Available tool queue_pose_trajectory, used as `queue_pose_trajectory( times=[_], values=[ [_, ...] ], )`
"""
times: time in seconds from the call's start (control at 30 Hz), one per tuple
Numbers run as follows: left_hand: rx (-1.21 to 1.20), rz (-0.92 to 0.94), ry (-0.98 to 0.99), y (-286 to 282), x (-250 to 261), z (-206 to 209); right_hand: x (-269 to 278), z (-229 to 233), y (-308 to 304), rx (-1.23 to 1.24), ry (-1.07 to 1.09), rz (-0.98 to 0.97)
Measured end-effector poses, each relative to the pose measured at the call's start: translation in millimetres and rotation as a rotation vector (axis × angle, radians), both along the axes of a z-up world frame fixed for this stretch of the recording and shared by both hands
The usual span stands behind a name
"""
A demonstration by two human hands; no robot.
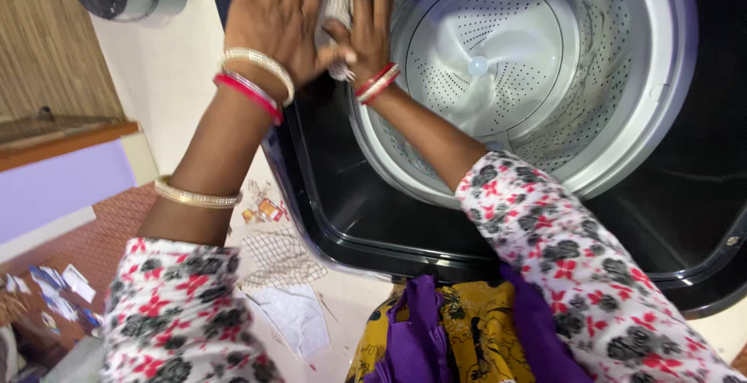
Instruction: The person wipes the exterior lid and then the interior drum and rim of a top-loading washing machine using a cloth.
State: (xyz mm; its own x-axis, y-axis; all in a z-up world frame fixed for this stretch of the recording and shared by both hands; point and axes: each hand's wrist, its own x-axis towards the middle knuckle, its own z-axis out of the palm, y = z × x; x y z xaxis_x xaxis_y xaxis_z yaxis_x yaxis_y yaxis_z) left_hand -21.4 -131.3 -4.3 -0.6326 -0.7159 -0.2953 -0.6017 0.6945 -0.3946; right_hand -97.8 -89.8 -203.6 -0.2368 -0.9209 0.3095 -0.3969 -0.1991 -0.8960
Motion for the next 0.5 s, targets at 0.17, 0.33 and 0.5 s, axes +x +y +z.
queue_pose_trajectory(
  times=[0.17, 0.33, 0.5],
  values=[
    [0.217, 0.139, 0.182, -3.1, 4.8, 2.3, -4.8, 20.3, 14.2, 0.080, -0.020, -0.067],
    [-0.022, -0.077, -0.066, 7.4, 5.8, 3.2, -14.9, 28.6, 22.8, 0.042, -0.033, 0.178],
    [0.248, 0.201, 0.112, -32.5, -1.6, 9.4, -2.1, 12.0, -26.1, 0.059, 0.068, -0.123]
  ],
)
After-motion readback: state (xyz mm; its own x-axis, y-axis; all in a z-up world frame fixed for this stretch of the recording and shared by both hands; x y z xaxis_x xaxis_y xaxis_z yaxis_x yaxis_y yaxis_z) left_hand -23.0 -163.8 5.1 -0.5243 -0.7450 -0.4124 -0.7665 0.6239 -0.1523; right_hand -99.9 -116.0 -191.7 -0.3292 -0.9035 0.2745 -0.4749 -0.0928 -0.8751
